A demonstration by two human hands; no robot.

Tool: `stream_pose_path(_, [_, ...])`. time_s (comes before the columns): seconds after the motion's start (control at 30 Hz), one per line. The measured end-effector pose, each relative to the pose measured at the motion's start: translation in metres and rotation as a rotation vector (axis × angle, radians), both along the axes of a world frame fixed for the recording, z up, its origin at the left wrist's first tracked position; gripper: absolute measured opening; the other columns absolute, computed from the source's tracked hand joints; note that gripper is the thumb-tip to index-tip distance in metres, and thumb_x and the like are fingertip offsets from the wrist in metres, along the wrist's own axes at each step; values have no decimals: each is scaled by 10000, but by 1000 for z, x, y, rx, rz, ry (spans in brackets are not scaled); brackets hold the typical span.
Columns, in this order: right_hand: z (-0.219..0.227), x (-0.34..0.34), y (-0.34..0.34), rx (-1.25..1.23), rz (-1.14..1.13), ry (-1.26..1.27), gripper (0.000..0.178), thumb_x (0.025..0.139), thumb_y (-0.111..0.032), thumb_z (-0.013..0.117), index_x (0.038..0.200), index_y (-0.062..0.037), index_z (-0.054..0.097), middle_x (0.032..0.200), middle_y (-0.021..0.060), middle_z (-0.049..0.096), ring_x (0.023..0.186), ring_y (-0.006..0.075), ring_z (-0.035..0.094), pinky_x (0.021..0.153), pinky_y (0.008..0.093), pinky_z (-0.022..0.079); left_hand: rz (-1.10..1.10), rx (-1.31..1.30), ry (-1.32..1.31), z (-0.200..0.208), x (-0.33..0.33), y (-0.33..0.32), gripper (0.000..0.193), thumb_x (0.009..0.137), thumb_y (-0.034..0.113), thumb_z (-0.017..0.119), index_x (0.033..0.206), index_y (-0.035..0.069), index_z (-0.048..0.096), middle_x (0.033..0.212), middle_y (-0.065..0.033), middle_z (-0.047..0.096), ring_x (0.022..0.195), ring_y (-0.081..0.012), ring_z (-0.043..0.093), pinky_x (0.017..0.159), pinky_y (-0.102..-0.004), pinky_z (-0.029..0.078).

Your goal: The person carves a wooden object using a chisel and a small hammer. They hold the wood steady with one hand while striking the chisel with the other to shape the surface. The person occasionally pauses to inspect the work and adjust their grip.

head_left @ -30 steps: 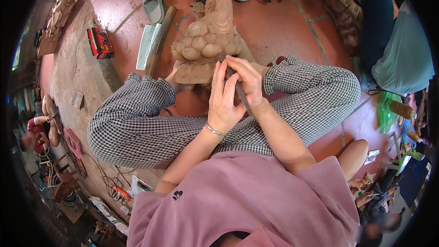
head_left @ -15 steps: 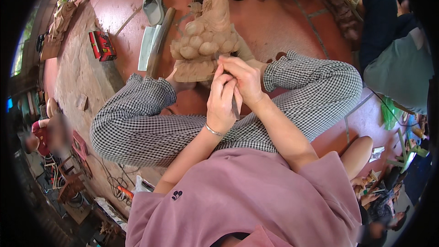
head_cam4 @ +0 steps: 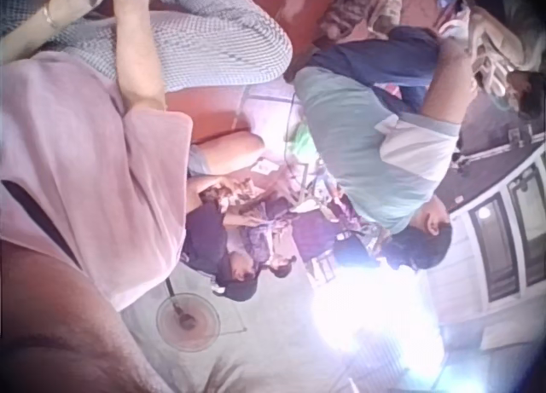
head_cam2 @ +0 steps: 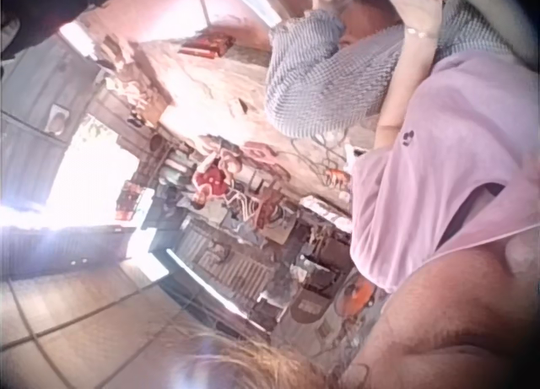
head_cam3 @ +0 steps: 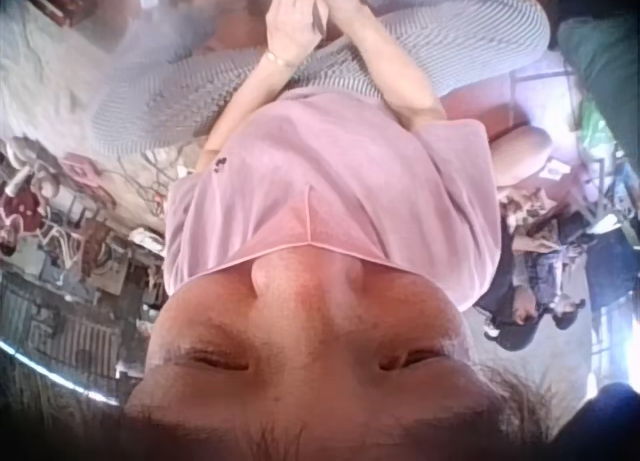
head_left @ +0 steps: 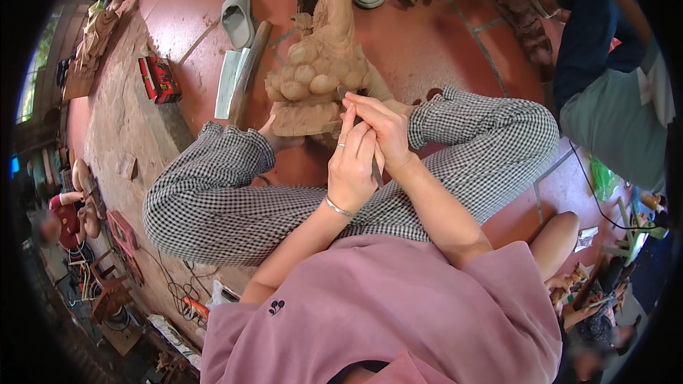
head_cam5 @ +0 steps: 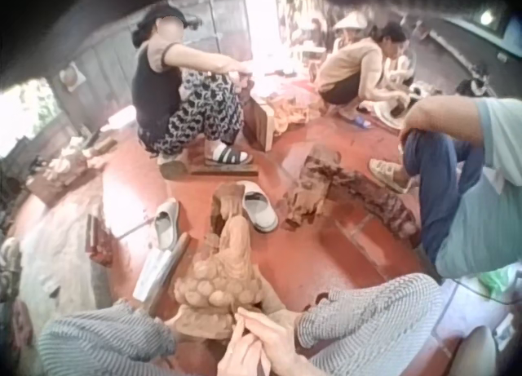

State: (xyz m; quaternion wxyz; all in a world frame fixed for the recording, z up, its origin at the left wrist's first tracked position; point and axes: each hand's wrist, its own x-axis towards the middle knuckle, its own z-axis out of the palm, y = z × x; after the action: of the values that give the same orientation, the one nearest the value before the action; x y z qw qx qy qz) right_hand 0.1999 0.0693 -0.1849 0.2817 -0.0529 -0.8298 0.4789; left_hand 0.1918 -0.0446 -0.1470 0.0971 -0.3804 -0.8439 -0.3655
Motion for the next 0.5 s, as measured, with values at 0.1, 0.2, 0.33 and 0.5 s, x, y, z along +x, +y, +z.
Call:
stream_pose_path(0.1, [4,-9,-1,-35,-8,51,273,794,-42,768,1056,27,738,1151,166,738,980,273,743,835,314,604,18,13,21,-2,-6,3,227,853,0,684,1070,-67,673,1152,-207,663,1284,-440,578,992,-443,545])
stream_pose_path(0.2, [-8,-1,-4,-6,43,-22,281,791,-35,780,1054,49,727,1154,182,732,999,280,736,844,324,602,29,-48,-49,-6,3,-4,233,845,-4,688,1069,-70,674,1151,-206,664,1293,-439,570,1000,-450,538])
stream_pose_path(0.33, [-10,3,-3,-17,38,1,295,790,-29,781,1067,52,718,1166,190,725,1018,286,730,836,329,600,-11,-33,-44,0,4,-4,242,835,-12,690,1068,-76,674,1149,-207,664,1300,-438,563,1018,-450,523])
stream_pose_path(0.5, [-6,-10,-4,-53,-29,31,306,791,-17,774,1082,50,708,1147,189,725,1008,292,728,835,330,594,-5,9,-64,1,-8,1,226,829,-22,686,1048,-77,672,1144,-210,664,1285,-436,575,1034,-455,513])
